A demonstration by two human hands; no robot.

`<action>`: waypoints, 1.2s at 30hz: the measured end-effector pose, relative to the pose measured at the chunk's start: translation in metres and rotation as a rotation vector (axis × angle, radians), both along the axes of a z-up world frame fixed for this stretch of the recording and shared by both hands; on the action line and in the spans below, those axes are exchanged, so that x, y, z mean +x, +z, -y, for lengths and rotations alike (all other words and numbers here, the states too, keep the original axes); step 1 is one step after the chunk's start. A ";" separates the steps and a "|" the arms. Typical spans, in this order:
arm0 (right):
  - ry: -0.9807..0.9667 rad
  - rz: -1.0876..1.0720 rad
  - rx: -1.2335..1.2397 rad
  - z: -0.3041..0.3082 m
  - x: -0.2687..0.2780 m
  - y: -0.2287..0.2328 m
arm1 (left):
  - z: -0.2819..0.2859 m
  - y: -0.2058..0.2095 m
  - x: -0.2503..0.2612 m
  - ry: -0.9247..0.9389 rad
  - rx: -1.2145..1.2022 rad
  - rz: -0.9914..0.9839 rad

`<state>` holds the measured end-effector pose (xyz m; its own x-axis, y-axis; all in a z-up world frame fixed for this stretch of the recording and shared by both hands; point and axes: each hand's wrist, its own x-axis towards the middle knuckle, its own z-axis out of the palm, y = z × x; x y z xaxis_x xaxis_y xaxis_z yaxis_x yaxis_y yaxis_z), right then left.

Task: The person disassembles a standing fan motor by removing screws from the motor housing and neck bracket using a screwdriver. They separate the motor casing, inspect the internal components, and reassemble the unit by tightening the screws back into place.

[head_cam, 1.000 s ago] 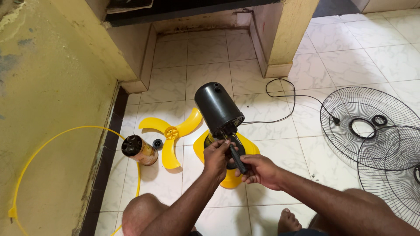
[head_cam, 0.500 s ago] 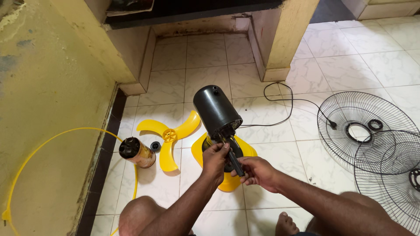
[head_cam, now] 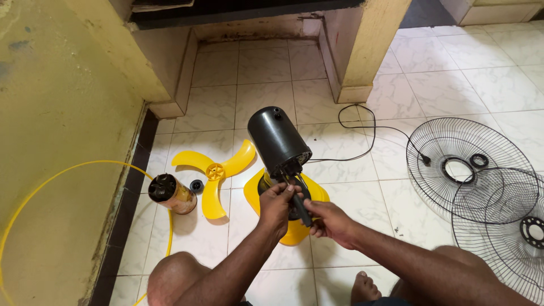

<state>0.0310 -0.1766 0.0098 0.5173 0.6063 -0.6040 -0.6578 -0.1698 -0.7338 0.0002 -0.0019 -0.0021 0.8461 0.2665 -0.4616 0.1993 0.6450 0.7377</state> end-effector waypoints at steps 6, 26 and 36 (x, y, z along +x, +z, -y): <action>0.045 0.045 -0.010 -0.005 -0.001 0.003 | 0.001 -0.001 -0.001 0.007 0.017 0.016; 0.074 0.171 -0.089 -0.002 0.000 -0.007 | -0.004 -0.007 0.001 0.005 0.011 0.027; 0.092 0.071 0.036 -0.005 -0.001 0.003 | -0.008 0.003 0.001 -0.069 -0.092 -0.033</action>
<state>0.0303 -0.1719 0.0131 0.4988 0.6740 -0.5449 -0.5871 -0.1998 -0.7845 0.0010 0.0060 0.0008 0.8450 0.1632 -0.5093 0.2689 0.6935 0.6684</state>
